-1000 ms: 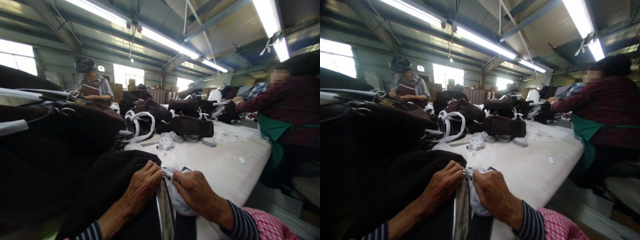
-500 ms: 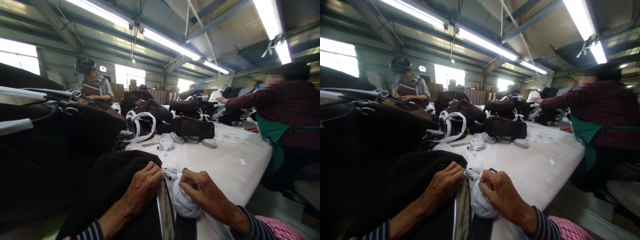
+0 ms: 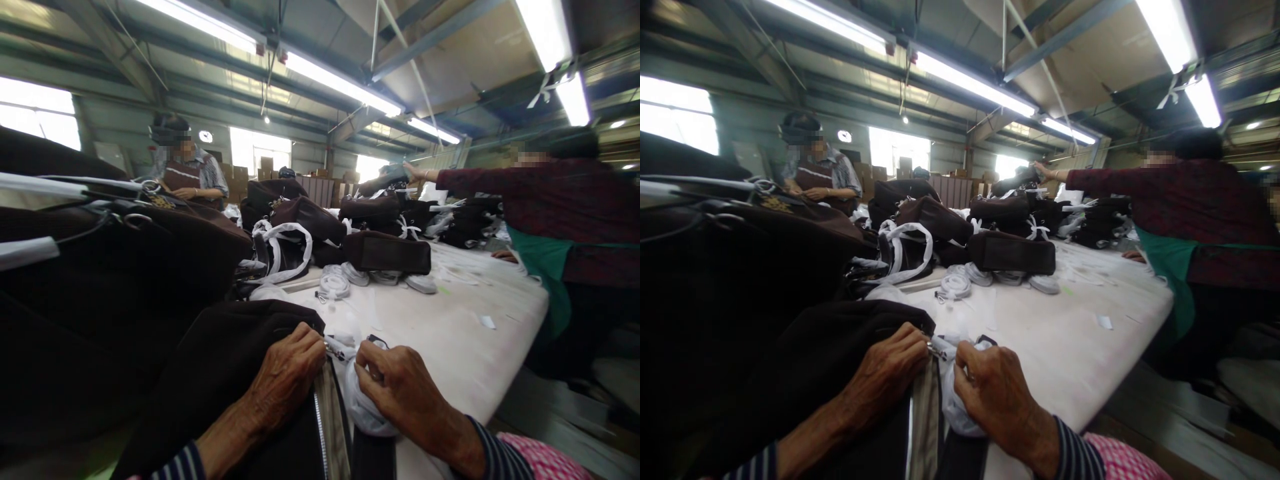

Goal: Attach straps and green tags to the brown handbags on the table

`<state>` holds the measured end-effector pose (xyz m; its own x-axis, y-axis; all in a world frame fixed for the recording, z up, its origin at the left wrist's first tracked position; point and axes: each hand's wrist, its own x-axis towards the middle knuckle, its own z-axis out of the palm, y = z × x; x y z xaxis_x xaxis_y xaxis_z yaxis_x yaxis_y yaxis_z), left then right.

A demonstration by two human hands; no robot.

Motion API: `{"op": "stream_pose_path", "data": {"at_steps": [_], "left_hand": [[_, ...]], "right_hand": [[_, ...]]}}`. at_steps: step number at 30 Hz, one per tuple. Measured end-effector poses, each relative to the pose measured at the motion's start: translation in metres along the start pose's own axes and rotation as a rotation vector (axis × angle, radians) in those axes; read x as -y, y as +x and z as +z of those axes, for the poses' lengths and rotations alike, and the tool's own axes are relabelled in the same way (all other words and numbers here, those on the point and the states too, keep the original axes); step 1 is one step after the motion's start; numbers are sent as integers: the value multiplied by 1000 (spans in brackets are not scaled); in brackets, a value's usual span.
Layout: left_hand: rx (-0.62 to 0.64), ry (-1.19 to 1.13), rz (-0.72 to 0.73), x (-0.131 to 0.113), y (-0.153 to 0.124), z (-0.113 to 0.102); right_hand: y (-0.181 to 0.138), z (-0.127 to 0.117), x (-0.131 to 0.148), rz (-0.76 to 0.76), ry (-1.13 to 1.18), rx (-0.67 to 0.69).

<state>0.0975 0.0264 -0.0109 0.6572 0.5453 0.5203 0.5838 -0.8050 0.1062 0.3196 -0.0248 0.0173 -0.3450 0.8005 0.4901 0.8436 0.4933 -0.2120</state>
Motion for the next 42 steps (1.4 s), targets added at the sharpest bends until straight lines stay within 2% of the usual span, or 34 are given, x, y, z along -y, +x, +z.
{"op": "stream_pose_path", "data": {"at_steps": [5,12,22,36,42], "left_hand": [[14,17,-11,1,0,2],[14,-1,-10,-1,0,-2],[-6,4,-4,-1,0,-2],[4,-13,-9,1,-2,1],[11,-12,-7,-1,0,-1]], "right_hand": [[2,6,1,-32,-77,-29],[8,10,6,-45,-167,67],[2,8,7,-9,-87,48],[1,12,9,-34,-134,-3],[5,6,14,-47,-165,52]]}}
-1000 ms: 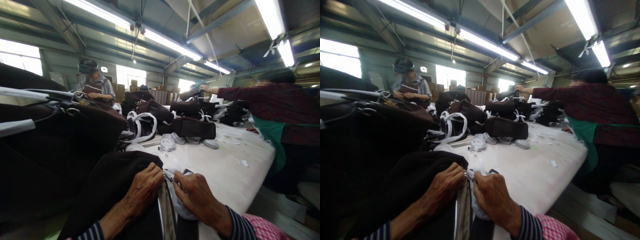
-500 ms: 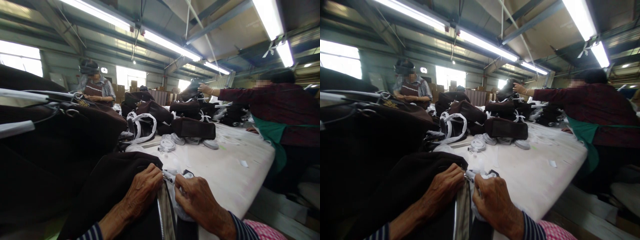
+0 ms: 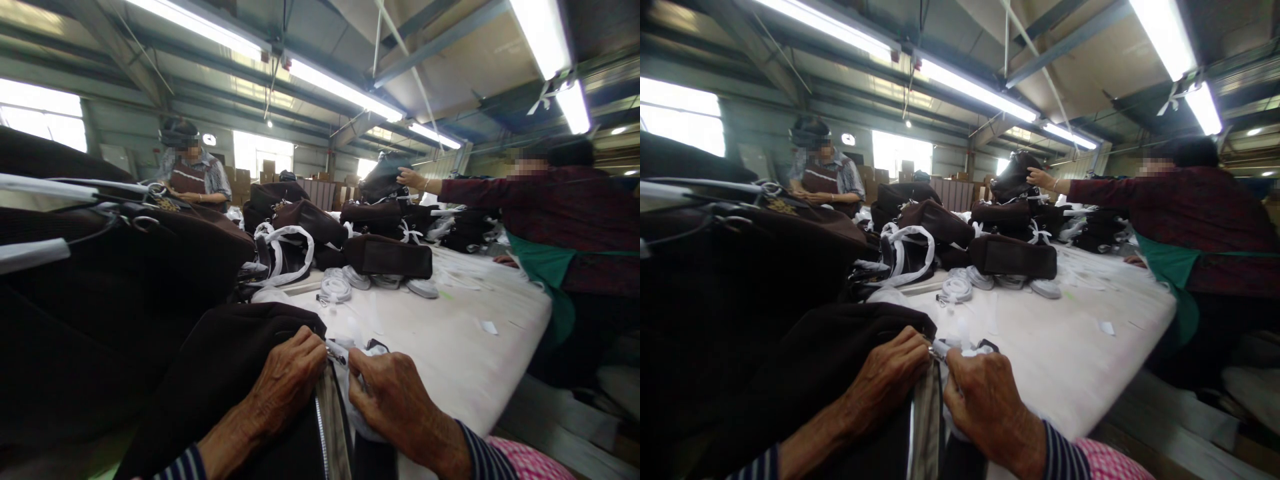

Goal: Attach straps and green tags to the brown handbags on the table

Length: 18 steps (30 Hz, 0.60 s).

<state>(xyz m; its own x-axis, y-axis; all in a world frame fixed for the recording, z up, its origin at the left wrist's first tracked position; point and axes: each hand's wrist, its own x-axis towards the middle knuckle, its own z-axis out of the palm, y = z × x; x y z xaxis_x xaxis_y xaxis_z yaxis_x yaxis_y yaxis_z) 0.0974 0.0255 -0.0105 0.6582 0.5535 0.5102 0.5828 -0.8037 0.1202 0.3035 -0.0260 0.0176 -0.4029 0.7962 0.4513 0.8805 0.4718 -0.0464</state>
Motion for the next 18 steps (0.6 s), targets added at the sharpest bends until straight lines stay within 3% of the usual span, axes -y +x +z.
{"op": "stream_pose_path", "data": {"at_steps": [12,18], "left_hand": [[-59,19,30,2,0,2],[-52,2,39,0,1,-1]], "right_hand": [[10,-5,7,37,-101,139],[9,0,3,-22,-96,150]]}}
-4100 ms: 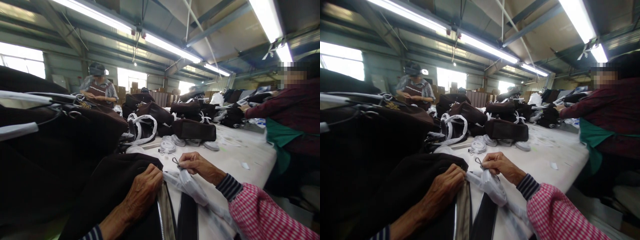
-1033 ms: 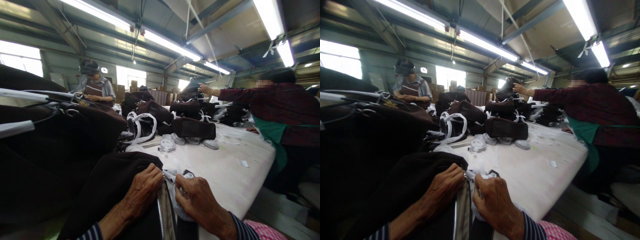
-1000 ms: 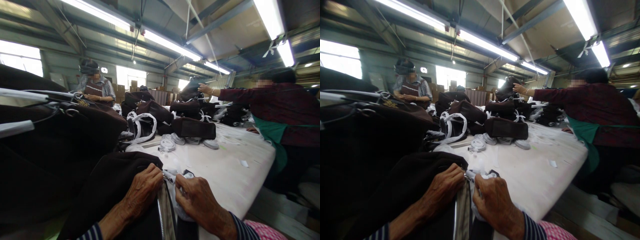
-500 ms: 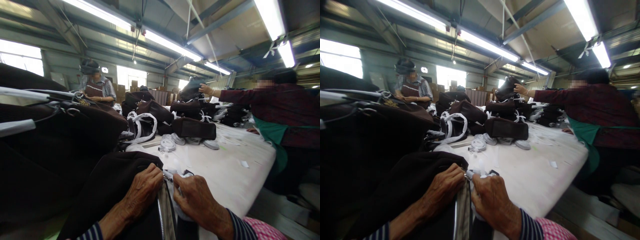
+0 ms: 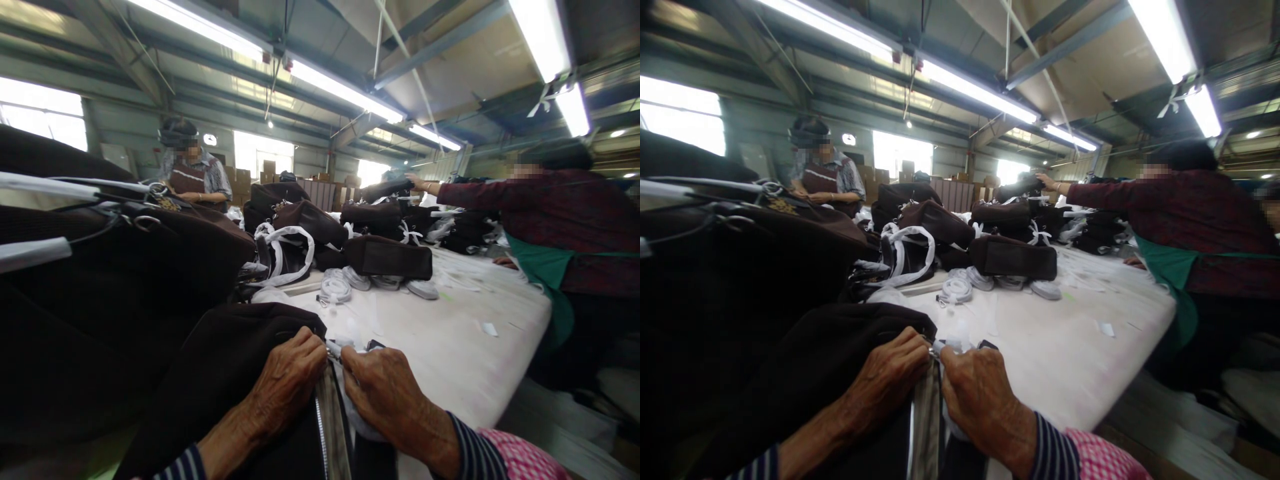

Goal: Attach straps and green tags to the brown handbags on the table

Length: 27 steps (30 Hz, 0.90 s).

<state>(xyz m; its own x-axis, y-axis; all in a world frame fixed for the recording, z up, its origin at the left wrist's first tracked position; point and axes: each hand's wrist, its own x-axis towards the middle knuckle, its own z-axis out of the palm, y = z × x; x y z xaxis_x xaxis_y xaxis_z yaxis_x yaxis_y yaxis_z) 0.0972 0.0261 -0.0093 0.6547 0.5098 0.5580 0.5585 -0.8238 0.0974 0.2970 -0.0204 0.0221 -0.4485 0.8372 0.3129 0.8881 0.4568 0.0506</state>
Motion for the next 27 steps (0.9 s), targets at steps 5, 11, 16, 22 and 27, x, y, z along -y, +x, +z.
{"op": "stream_pose_path", "data": {"at_steps": [5,11,16,22,27], "left_hand": [[0,4,9,1,0,2],[-15,-1,8,2,-1,3],[-4,9,17,4,-1,5],[11,20,7,4,-2,5],[14,35,1,1,0,2]], "right_hand": [[4,-2,3,-29,-20,40],[4,-1,0,-41,-70,27],[12,10,-7,-43,-116,65],[24,9,-4,-53,-149,115],[19,8,-3,14,-134,100]]}}
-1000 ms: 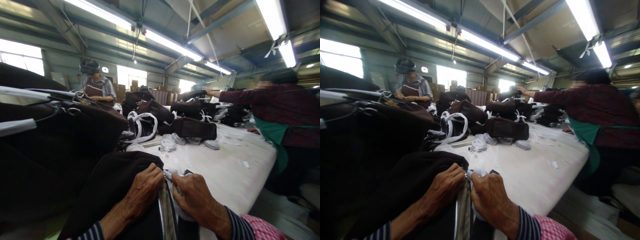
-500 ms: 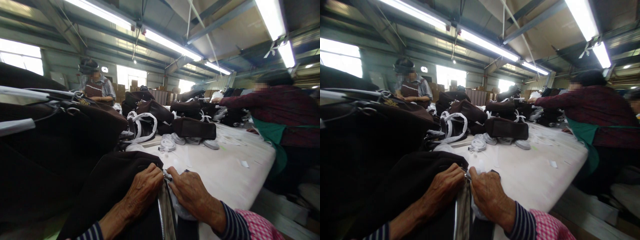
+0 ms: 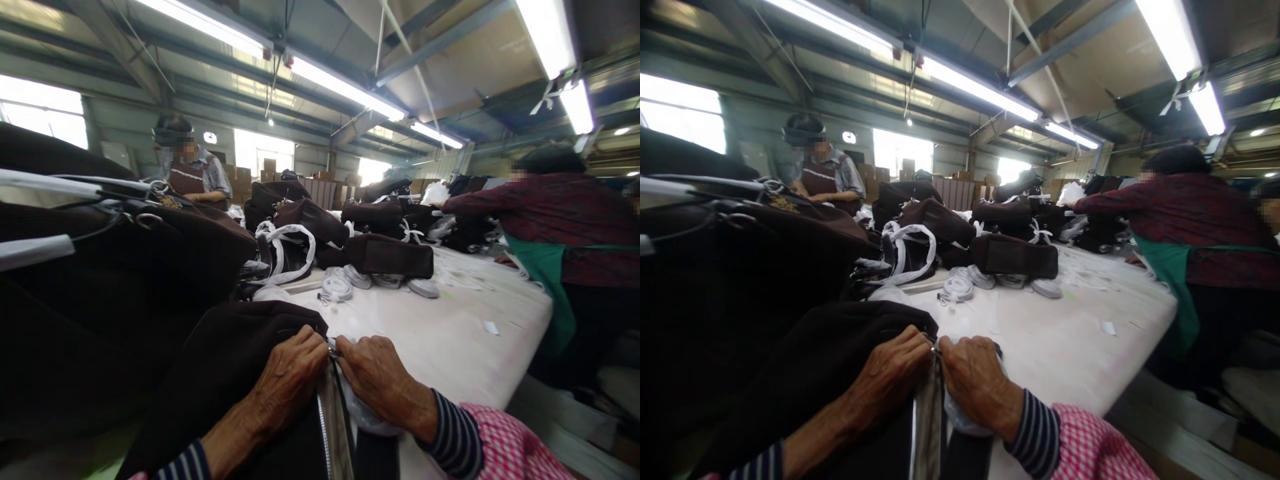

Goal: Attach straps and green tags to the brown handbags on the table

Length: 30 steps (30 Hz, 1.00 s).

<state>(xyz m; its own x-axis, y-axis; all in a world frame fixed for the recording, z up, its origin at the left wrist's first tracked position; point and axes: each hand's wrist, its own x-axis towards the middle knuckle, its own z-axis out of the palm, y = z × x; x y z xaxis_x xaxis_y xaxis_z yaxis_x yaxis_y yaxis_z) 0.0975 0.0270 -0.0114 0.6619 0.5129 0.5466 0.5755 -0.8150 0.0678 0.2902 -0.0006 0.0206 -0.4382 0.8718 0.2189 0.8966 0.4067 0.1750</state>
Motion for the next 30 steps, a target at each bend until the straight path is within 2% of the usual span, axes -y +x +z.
{"op": "stream_pose_path", "data": {"at_steps": [3,9,13,20,22,27,30], "left_hand": [[3,11,-20,-1,0,0],[17,-21,-31,-1,2,-1],[40,-124,-41,0,1,-3],[67,-168,-63,4,-2,0],[69,-177,-83,4,-1,0],[62,-294,-111,1,1,-6],[61,-335,-133,1,0,-6]], "right_hand": [[-4,-3,-4,35,63,-18],[-4,-16,-13,77,340,-30],[7,-12,-14,80,443,-39],[24,-11,-16,9,886,-68],[26,-12,-18,-15,1003,-33],[30,-8,-23,-9,1449,186],[30,-7,-25,-42,1507,206]]}}
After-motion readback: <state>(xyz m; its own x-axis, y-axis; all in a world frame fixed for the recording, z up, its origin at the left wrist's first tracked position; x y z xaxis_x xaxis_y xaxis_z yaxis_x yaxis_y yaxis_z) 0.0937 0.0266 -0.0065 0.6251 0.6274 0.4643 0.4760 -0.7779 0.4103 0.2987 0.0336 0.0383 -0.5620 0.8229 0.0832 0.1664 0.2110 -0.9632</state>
